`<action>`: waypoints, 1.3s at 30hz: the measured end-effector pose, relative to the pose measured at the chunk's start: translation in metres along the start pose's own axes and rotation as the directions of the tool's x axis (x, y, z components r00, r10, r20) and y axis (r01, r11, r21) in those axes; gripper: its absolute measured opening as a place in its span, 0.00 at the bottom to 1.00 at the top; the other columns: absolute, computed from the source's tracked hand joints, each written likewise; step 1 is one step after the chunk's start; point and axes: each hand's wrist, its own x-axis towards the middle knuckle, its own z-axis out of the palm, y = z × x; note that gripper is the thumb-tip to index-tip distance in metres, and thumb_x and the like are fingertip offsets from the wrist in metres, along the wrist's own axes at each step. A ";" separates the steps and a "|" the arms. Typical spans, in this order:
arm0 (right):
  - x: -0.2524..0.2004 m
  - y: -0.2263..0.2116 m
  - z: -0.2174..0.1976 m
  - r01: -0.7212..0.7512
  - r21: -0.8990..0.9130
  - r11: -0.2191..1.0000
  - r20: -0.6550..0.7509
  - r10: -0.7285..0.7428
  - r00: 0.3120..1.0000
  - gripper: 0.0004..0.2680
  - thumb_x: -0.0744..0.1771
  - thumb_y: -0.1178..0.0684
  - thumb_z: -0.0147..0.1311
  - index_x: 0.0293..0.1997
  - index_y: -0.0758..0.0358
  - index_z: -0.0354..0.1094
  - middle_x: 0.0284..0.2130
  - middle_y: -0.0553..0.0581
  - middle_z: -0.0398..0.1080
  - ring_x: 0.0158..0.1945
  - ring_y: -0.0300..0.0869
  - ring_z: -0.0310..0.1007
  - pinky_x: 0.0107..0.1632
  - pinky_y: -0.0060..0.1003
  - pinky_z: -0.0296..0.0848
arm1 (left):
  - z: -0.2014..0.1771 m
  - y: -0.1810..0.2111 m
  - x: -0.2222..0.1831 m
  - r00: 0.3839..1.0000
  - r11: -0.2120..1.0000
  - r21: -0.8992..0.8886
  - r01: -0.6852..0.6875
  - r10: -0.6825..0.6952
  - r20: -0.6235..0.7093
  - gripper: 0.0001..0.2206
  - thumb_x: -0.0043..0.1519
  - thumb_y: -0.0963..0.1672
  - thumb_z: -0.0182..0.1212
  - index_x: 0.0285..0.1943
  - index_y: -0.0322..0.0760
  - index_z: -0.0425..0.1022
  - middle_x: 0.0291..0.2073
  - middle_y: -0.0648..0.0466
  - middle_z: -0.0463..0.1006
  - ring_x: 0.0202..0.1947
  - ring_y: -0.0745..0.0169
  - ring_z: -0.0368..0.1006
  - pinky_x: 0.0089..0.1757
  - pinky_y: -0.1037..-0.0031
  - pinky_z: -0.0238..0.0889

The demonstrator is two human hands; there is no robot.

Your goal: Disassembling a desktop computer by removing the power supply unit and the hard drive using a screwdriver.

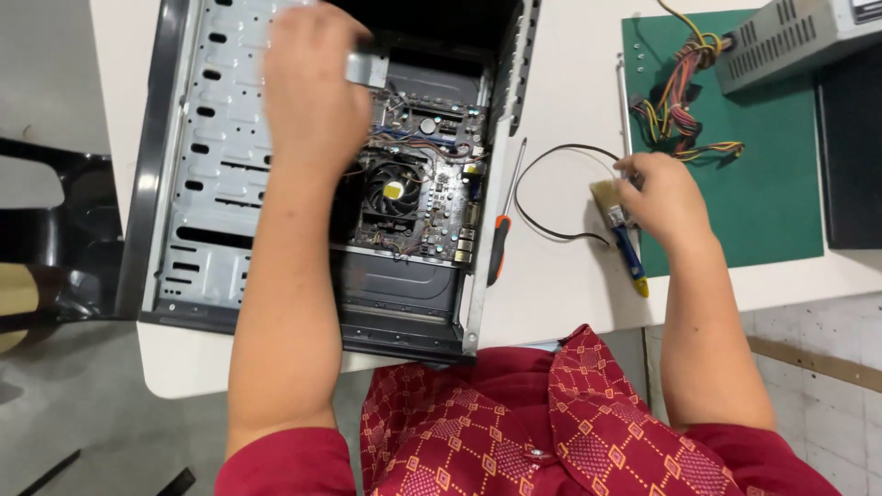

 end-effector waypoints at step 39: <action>0.091 -0.218 -0.097 0.940 0.341 -0.005 -0.916 0.225 0.333 0.17 0.74 0.62 0.61 0.69 0.52 0.58 0.43 0.65 0.67 0.34 0.48 0.66 0.37 0.40 0.72 | -0.012 0.006 -0.053 0.800 0.962 0.212 0.174 -0.264 0.539 0.40 0.53 0.40 0.58 0.79 0.58 0.53 0.77 0.36 0.44 0.77 0.34 0.36 0.67 0.35 0.25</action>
